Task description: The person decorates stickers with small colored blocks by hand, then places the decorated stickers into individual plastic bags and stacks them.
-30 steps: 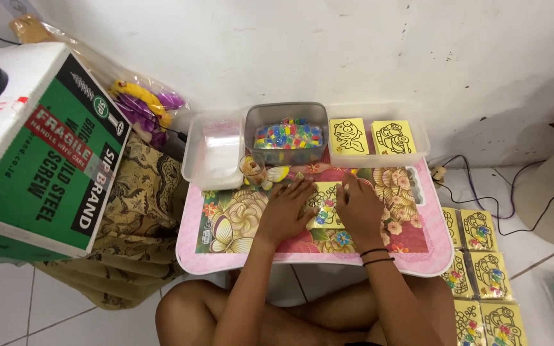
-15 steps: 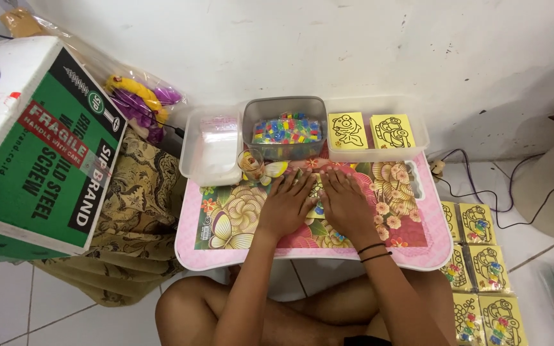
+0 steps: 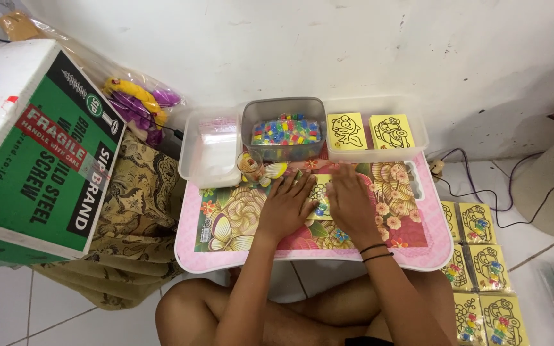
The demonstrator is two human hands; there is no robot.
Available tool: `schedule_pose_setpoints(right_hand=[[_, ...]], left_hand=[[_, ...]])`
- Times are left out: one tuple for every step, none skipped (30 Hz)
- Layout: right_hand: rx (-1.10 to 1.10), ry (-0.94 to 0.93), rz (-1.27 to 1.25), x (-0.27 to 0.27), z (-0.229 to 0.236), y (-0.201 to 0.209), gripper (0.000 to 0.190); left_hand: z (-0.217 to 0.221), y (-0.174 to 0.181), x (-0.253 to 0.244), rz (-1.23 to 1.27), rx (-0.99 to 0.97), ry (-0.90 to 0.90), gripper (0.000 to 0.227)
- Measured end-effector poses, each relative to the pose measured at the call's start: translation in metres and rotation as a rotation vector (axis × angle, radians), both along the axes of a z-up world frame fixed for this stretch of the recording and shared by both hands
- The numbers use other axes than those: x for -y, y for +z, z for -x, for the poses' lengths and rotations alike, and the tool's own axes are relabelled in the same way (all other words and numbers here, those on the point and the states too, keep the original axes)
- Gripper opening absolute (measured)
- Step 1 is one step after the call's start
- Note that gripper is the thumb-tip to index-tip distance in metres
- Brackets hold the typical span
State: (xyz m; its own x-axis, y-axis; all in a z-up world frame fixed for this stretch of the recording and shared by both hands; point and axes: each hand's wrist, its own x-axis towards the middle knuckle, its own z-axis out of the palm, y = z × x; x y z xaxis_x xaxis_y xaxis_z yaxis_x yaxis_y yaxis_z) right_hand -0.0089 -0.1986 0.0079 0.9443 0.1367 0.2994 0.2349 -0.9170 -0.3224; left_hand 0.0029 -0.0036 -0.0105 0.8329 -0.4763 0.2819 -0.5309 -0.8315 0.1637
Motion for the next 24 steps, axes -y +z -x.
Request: schedule_pose_setpoints(right_hand=[[0.001,-0.002,0.001,0.001,-0.002,-0.007,0.053],[0.155,-0.08,-0.034,0.003,-0.005,-0.014,0.051],[0.308,-0.158,-0.069,0.004,-0.007,-0.02,0.048],[0.309,-0.159,-0.067,0.005,-0.006,-0.018,0.048],[0.213,-0.175,-0.118,0.005,-0.005,-0.015,0.048],[0.117,-0.19,-0.169,0.005,-0.004,-0.013,0.05],[0.117,-0.191,-0.17,0.005,-0.002,-0.008,0.05],[0.077,-0.189,-0.21,0.004,0.001,-0.002,0.048],[0.039,-0.186,-0.251,0.004,0.002,0.004,0.047],[0.043,-0.186,-0.251,0.005,-0.001,0.003,0.047],[0.023,-0.178,-0.305,0.008,-0.002,0.002,0.041],[0.003,-0.17,-0.359,0.011,-0.003,0.0,0.036],[0.001,-0.173,-0.359,0.012,0.0,0.003,0.036],[0.003,-0.179,-0.501,0.012,0.002,0.007,0.032],[0.004,-0.183,-0.645,0.012,0.004,0.011,0.028],[0.003,-0.185,-0.645,0.012,0.002,0.005,0.028],[-0.006,-0.243,-0.677,0.012,0.0,-0.001,0.027],[-0.014,-0.302,-0.709,0.012,-0.002,-0.008,0.026],[-0.014,-0.306,-0.71,0.012,-0.002,-0.004,0.026],[0.026,-0.273,-0.662,0.013,-0.002,-0.001,0.032],[0.067,-0.242,-0.615,0.014,-0.001,0.002,0.039],[0.068,-0.247,-0.617,0.011,0.0,0.006,0.039],[0.098,-0.213,-0.489,0.009,0.001,0.011,0.041],[0.128,-0.18,-0.36,0.006,0.001,0.016,0.044]], left_hand=[[0.001,0.003,0.0,0.001,0.001,-0.002,0.063],[0.002,0.006,0.0,0.002,-0.03,-0.001,0.064],[0.003,0.009,-0.001,0.004,-0.061,0.001,0.066],[0.002,0.01,0.0,0.005,-0.06,0.0,0.066],[0.002,0.01,-0.001,-0.005,-0.064,0.0,0.065],[0.002,0.01,-0.001,-0.015,-0.068,0.0,0.065],[0.003,0.011,-0.001,-0.016,-0.067,-0.001,0.065],[0.004,0.012,-0.001,-0.028,-0.081,0.0,0.065],[0.004,0.014,-0.001,-0.039,-0.092,0.001,0.065],[0.004,0.017,-0.002,-0.039,-0.088,0.001,0.065],[0.005,0.019,-0.001,-0.032,-0.098,-0.003,0.065],[0.006,0.02,-0.001,-0.024,-0.108,-0.008,0.065],[0.007,0.022,-0.001,-0.024,-0.11,-0.011,0.065],[0.008,0.024,0.0,-0.021,-0.116,-0.014,0.064],[0.008,0.026,-0.001,-0.019,-0.121,-0.017,0.064],[0.006,0.023,-0.001,-0.019,-0.123,-0.018,0.064],[0.005,0.021,-0.001,-0.024,-0.135,-0.017,0.065],[0.003,0.018,-0.001,-0.028,-0.147,-0.016,0.066],[0.004,0.02,-0.002,-0.03,-0.148,-0.02,0.066],[0.005,0.021,-0.001,-0.032,-0.144,-0.018,0.066],[0.005,0.023,-0.001,-0.035,-0.138,-0.018,0.065],[0.006,0.022,-0.001,-0.037,-0.138,-0.023,0.065],[0.005,0.021,-0.001,-0.036,-0.131,-0.02,0.065],[0.005,0.02,-0.001,-0.034,-0.125,-0.018,0.064]])
